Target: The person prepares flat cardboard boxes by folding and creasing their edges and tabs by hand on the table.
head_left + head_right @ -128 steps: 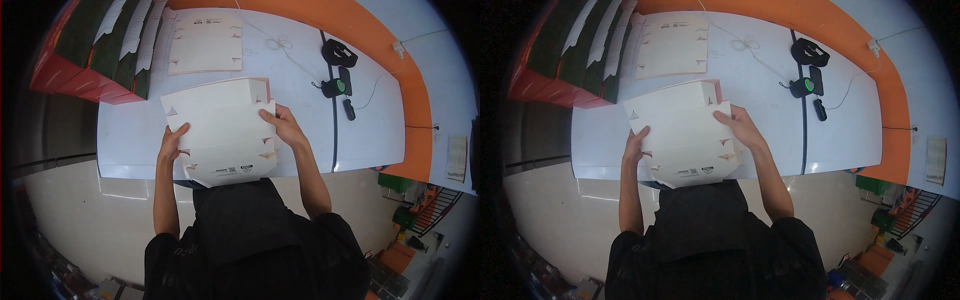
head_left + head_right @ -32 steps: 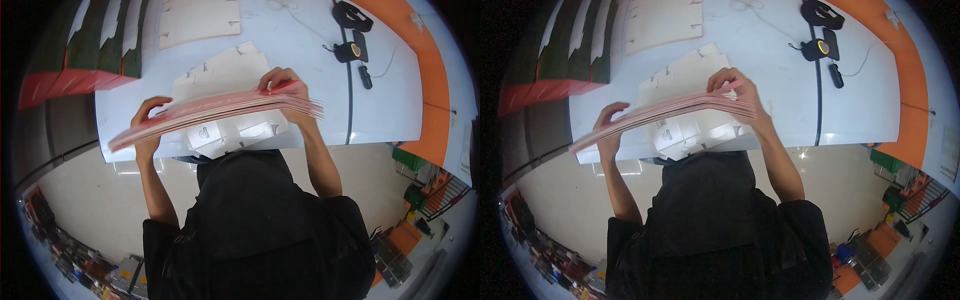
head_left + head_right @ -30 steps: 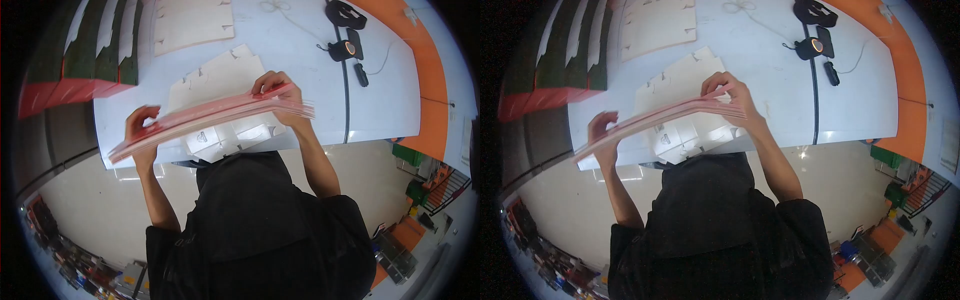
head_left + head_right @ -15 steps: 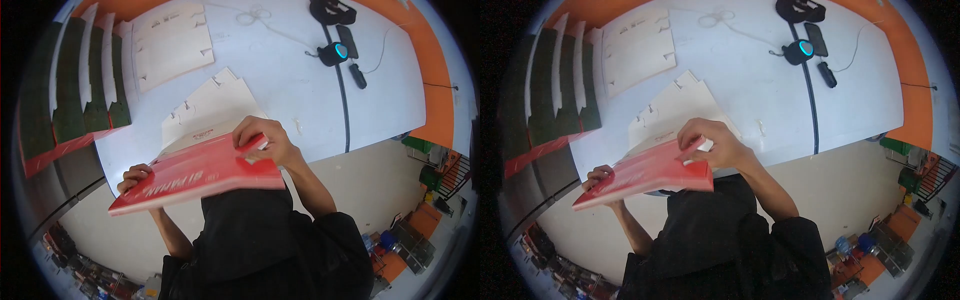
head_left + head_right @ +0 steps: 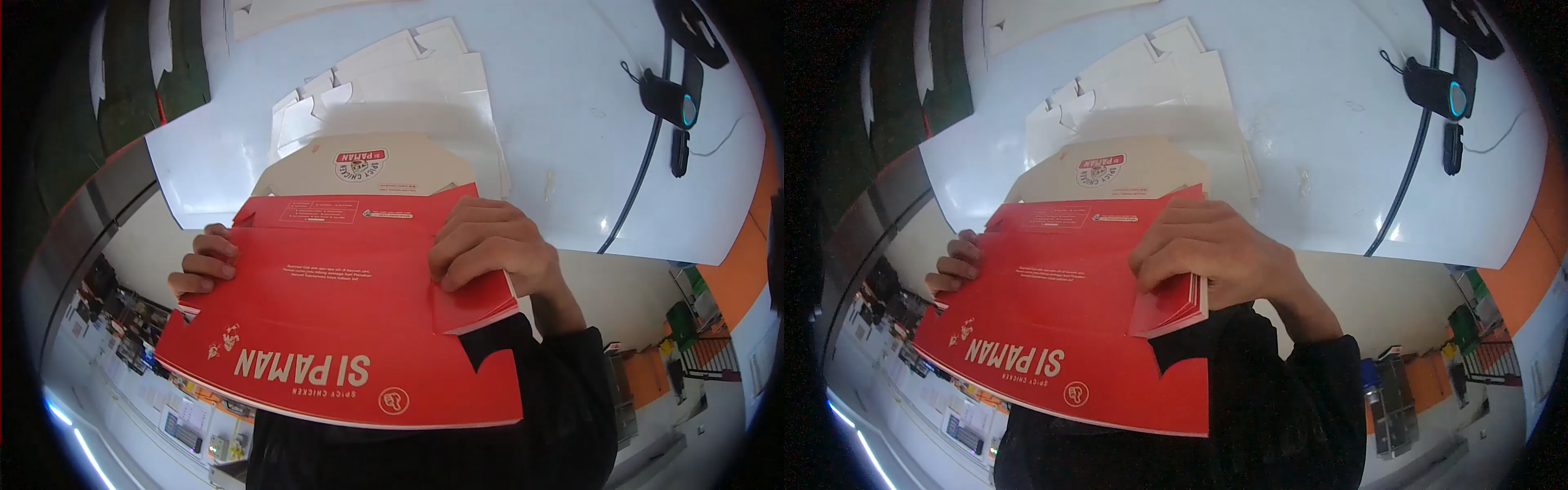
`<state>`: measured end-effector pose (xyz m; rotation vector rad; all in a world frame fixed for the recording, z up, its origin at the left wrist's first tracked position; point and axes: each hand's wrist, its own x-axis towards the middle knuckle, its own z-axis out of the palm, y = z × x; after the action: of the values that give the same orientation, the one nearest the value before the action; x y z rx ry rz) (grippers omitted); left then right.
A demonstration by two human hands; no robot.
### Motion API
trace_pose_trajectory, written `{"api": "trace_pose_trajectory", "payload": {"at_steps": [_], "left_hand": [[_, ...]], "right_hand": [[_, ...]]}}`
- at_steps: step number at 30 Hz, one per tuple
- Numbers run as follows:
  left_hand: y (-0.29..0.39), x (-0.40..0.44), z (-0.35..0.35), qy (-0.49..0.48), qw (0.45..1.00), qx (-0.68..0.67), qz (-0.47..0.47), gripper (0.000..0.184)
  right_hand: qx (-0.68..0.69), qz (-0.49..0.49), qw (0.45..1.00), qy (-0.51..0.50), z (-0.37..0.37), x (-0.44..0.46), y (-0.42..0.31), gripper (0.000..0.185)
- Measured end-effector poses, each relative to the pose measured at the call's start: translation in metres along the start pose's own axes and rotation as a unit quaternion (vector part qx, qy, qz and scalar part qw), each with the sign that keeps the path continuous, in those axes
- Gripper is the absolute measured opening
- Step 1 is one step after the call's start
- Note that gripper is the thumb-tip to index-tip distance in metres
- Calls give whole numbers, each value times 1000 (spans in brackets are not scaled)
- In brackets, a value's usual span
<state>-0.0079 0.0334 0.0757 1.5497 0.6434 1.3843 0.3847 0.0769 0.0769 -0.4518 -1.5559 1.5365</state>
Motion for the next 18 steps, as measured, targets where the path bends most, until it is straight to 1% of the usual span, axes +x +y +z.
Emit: {"api": "trace_pose_trajectory", "payload": {"at_steps": [2,4,5,6,7,8,9,10,11,12,13,15,18], "left_hand": [[2,9,0,-5,1000,6,5,35],[11,21,-15,-27,995,-35,-88,38],[14,26,-24,-42,989,-56,-129,40],[12,26,-32,-7,986,-96,-139,46],[10,32,-18,89,987,9,-133,43],[7,39,-3,184,965,114,-145,42],[3,43,12,289,904,281,-142,42],[1,69,38,342,900,240,-127,43],[-3,74,45,349,899,234,-124,41],[-7,78,49,357,898,227,-121,40],[-10,80,50,366,897,219,-119,38],[-11,75,46,356,908,186,-121,41],[-10,64,38,351,911,165,-141,42]], "right_hand": [[44,32,997,-52,-7,8,1,24],[66,45,991,-105,-21,24,2,22],[43,57,996,-48,-26,33,1,20],[16,64,998,9,-29,43,-1,19],[-11,68,995,66,-32,52,-1,17],[-25,95,983,154,-25,59,4,20],[-52,102,975,190,-20,66,4,27],[-78,110,965,225,-15,73,4,33],[-102,121,953,260,-10,80,3,40],[-147,87,951,260,-9,78,11,44],[-153,80,950,259,-7,76,12,45],[-164,68,950,258,-3,72,15,47],[-127,104,953,253,1,67,12,46]]}}
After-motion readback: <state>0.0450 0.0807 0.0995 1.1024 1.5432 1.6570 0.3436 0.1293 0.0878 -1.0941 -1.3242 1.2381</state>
